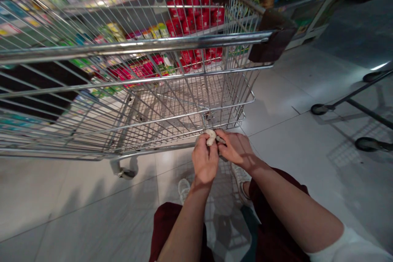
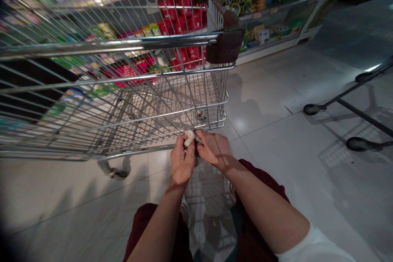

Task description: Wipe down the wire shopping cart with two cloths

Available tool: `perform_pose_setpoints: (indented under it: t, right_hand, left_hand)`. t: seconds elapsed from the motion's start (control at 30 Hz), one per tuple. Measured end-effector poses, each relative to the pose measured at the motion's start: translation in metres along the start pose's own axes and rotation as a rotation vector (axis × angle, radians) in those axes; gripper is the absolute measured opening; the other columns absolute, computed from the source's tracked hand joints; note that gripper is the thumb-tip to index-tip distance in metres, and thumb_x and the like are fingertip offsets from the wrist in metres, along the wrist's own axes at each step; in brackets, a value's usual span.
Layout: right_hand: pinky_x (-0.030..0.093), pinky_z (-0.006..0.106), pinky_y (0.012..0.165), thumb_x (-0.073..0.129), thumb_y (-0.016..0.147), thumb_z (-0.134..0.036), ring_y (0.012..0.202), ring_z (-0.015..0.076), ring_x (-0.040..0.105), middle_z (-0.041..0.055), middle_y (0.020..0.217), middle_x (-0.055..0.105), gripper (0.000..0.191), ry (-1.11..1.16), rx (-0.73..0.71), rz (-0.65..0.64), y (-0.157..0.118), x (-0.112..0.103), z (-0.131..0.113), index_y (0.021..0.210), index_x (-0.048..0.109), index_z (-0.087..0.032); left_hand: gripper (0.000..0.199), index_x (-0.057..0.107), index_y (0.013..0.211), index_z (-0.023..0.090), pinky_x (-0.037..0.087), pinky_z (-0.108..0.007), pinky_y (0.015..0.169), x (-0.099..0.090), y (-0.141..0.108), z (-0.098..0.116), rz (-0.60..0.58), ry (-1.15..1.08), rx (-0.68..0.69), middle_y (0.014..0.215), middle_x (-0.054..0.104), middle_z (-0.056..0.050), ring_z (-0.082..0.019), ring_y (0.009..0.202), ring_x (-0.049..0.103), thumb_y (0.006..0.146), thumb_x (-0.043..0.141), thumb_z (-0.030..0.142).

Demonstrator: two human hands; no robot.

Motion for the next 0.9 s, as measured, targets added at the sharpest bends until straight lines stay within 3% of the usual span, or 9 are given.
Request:
perform_pose_setpoints:
  t: [0.13,0.23,0.43,0.67,0.9]
  right_hand:
    - [0.047,0.032,0.089,0.047,0.088,-0.032,0.107,0.0215,0.066,0.0016,0.129,0.067,0.048,0.017,0.051,0.066,-0.005,-0.003,0.009,0.136,0.052,-0.033]
    - [0.048,0.032,0.085,0.046,0.087,-0.029,0.104,0.0225,0.067,0.0046,0.125,0.068,0.050,0.006,0.033,0.027,-0.004,0.002,0.006,0.137,0.050,-0.029]
    - [0.048,0.034,0.078,0.047,0.084,-0.026,0.101,0.0265,0.068,0.0052,0.111,0.073,0.042,-0.066,0.045,-0.068,0.001,0.006,0.004,0.125,0.056,-0.028]
    - [0.047,0.029,0.085,0.048,0.086,-0.028,0.101,0.0206,0.067,0.0021,0.116,0.072,0.043,0.018,-0.057,0.035,-0.001,-0.003,0.002,0.129,0.055,-0.029]
    - [0.048,0.033,0.093,0.048,0.089,-0.032,0.109,0.0218,0.066,0.0039,0.127,0.068,0.045,-0.064,0.036,0.105,-0.004,-0.004,0.031,0.132,0.057,-0.029]
  left_hand:
    - [0.020,0.053,0.106,0.022,0.046,-0.033,0.088,0.004,-0.001,0.003,0.007,-0.013,0.071,0.103,0.065,-0.005,-0.019,0.097,0.060,0.093,0.043,0.033]
    - [0.017,0.051,0.103,0.021,0.045,-0.036,0.093,0.009,0.004,0.002,-0.015,0.016,0.104,0.107,0.063,-0.007,-0.021,0.104,0.057,0.091,0.042,0.029]
    - [0.010,0.048,0.095,0.023,0.046,-0.033,0.081,0.022,0.012,-0.003,-0.205,0.078,0.011,0.091,0.063,-0.004,-0.020,0.087,0.060,0.092,0.039,0.028]
    - [0.019,0.050,0.106,0.023,0.046,-0.031,0.074,0.006,0.000,0.001,-0.046,0.044,0.053,0.094,0.066,-0.004,-0.019,0.083,0.062,0.092,0.044,0.034]
    - [0.021,0.055,0.105,0.023,0.046,-0.030,0.077,0.014,-0.002,0.011,-0.101,-0.008,0.089,0.096,0.066,-0.005,-0.018,0.088,0.061,0.093,0.044,0.037]
Point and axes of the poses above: each hand's wrist, its own y-axis towards the middle knuckle, its own x-axis out of the palm, z = x × y, the point moved 7 cm from there along y, towards the middle knuckle
